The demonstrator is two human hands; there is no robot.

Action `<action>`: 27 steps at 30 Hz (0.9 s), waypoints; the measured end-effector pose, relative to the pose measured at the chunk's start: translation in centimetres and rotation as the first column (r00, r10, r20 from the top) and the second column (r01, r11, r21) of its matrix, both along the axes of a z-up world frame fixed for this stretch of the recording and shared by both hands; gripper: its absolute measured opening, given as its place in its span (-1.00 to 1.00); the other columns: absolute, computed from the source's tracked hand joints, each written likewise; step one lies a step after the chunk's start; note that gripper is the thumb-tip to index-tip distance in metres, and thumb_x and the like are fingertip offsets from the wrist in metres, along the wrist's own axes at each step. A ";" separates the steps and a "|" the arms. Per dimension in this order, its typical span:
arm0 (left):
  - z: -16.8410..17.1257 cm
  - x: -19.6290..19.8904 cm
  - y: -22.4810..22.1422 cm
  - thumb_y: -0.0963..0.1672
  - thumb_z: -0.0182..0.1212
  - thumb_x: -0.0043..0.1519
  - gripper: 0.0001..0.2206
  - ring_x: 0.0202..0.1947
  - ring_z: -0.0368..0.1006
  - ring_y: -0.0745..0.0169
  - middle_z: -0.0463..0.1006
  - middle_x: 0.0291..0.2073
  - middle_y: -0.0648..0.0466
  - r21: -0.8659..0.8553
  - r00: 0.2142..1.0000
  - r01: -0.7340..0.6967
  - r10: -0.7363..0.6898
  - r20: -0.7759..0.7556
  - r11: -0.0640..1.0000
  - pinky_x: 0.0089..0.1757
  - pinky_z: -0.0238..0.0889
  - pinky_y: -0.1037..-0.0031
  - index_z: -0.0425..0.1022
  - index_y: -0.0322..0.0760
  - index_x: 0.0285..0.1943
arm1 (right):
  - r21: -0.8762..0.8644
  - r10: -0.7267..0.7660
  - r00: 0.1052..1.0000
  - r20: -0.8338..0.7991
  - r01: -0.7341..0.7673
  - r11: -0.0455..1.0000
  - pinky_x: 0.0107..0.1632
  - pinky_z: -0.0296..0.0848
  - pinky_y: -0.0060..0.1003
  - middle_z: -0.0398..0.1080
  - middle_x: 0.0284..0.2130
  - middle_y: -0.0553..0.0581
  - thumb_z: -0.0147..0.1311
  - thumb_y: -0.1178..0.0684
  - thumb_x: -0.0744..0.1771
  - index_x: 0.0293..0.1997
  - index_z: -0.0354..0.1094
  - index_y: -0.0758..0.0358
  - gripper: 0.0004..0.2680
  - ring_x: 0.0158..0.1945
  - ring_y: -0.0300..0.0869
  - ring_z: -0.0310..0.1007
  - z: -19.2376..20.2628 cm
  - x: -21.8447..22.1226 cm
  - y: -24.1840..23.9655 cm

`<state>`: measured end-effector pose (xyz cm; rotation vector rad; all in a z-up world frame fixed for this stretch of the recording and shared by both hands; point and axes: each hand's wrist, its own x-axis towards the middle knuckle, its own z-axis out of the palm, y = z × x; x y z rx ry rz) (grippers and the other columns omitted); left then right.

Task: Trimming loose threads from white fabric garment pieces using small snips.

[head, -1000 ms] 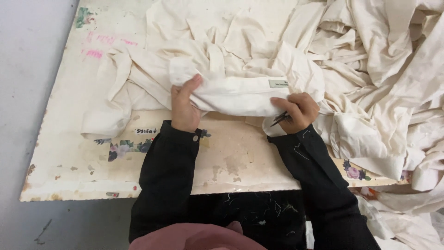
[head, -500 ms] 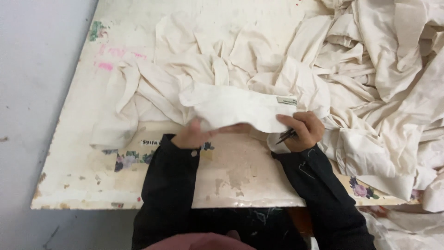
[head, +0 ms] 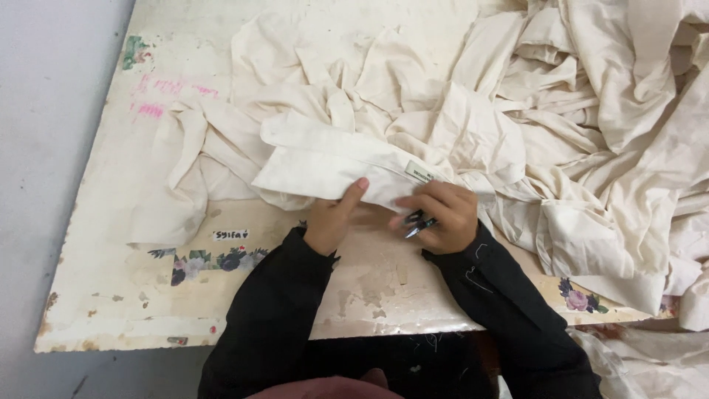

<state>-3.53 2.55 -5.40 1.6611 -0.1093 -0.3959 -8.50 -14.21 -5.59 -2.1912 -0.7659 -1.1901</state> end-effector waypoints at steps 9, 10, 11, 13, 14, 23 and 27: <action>1.8 -2.5 -2.4 -0.06 -0.02 0.16 -0.66 -0.13 0.35 0.02 0.42 -0.19 -0.17 -0.084 0.852 0.249 -0.177 0.494 0.965 -0.03 0.15 0.17 0.32 -0.49 -0.09 | 0.309 -0.233 0.971 0.044 0.208 0.928 -0.63 0.21 -0.43 0.34 -0.65 0.07 0.17 0.13 0.17 -0.45 0.43 0.28 -0.93 -0.74 -0.22 0.19 1.9 -0.2 2.5; 0.7 -2.2 -2.2 -0.06 -0.02 0.16 -0.66 -0.13 0.35 0.02 0.42 -0.19 -0.17 -0.085 0.851 0.252 -0.179 0.494 0.964 -0.03 0.15 0.17 0.32 -0.49 -0.09 | 0.308 -0.237 0.971 0.045 0.212 0.927 -0.63 0.21 -0.43 0.34 -0.65 0.07 0.17 0.13 0.17 -0.45 0.43 0.28 -0.93 -0.74 -0.22 0.19 2.0 -0.2 2.4; -0.5 -2.0 -2.0 -0.07 0.01 0.14 -0.70 -0.16 0.36 0.08 0.44 -0.23 -0.14 -0.077 0.830 0.255 -0.177 0.528 0.964 -0.05 0.16 0.19 0.33 -0.47 -0.12 | 0.328 -0.229 0.973 0.024 0.208 0.921 -0.62 0.21 -0.43 0.34 -0.66 0.08 0.18 0.15 0.17 -0.48 0.43 0.28 -0.95 -0.73 -0.22 0.21 2.0 -0.3 2.4; -2.1 -2.0 -1.8 -0.09 0.05 0.13 -0.73 -0.19 0.37 0.14 0.45 -0.28 -0.10 -0.072 0.813 0.248 -0.167 0.558 0.966 -0.06 0.17 0.22 0.33 -0.45 -0.15 | 0.346 -0.212 0.977 -0.001 0.199 0.917 -0.62 0.21 -0.44 0.35 -0.68 0.09 0.18 0.18 0.16 -0.51 0.42 0.28 -0.96 -0.72 -0.22 0.23 2.4 -0.4 2.6; -2.4 -2.1 -1.8 -0.11 0.02 0.15 -0.71 -0.17 0.36 0.10 0.43 -0.27 -0.15 -0.063 0.799 0.240 -0.161 0.579 0.969 -0.04 0.13 0.18 0.30 -0.51 -0.11 | 0.319 -0.224 0.974 -0.024 0.220 0.922 -0.62 0.21 -0.42 0.33 -0.68 0.09 0.16 0.19 0.17 -0.52 0.41 0.29 -0.97 -0.71 -0.18 0.23 2.7 -0.4 2.7; -0.8 -2.2 -1.4 -0.15 -0.08 0.19 -0.74 -0.11 0.31 0.10 0.41 -0.20 -0.17 -0.136 0.830 0.275 -0.164 0.532 0.952 -0.02 0.11 0.19 0.27 -0.51 -0.05 | 0.412 0.064 0.974 -0.219 0.033 0.911 -0.56 0.13 -0.41 0.16 -0.68 0.02 0.02 0.11 0.22 -0.59 0.23 0.24 -0.87 -0.64 -0.20 0.13 0.2 -1.3 1.5; -3.6 -1.2 -1.0 -0.16 -0.03 0.17 -0.68 -0.08 0.26 0.22 0.38 -0.14 -0.04 -0.274 0.888 0.270 -0.129 0.441 0.923 0.03 0.04 0.24 0.21 -0.50 0.06 | 0.643 0.243 0.959 -0.146 -0.094 0.760 -0.63 0.02 -0.46 0.07 -0.83 -0.03 -0.13 0.06 0.26 -0.77 0.18 0.17 -0.73 -0.74 -0.28 -0.07 1.4 -2.4 1.5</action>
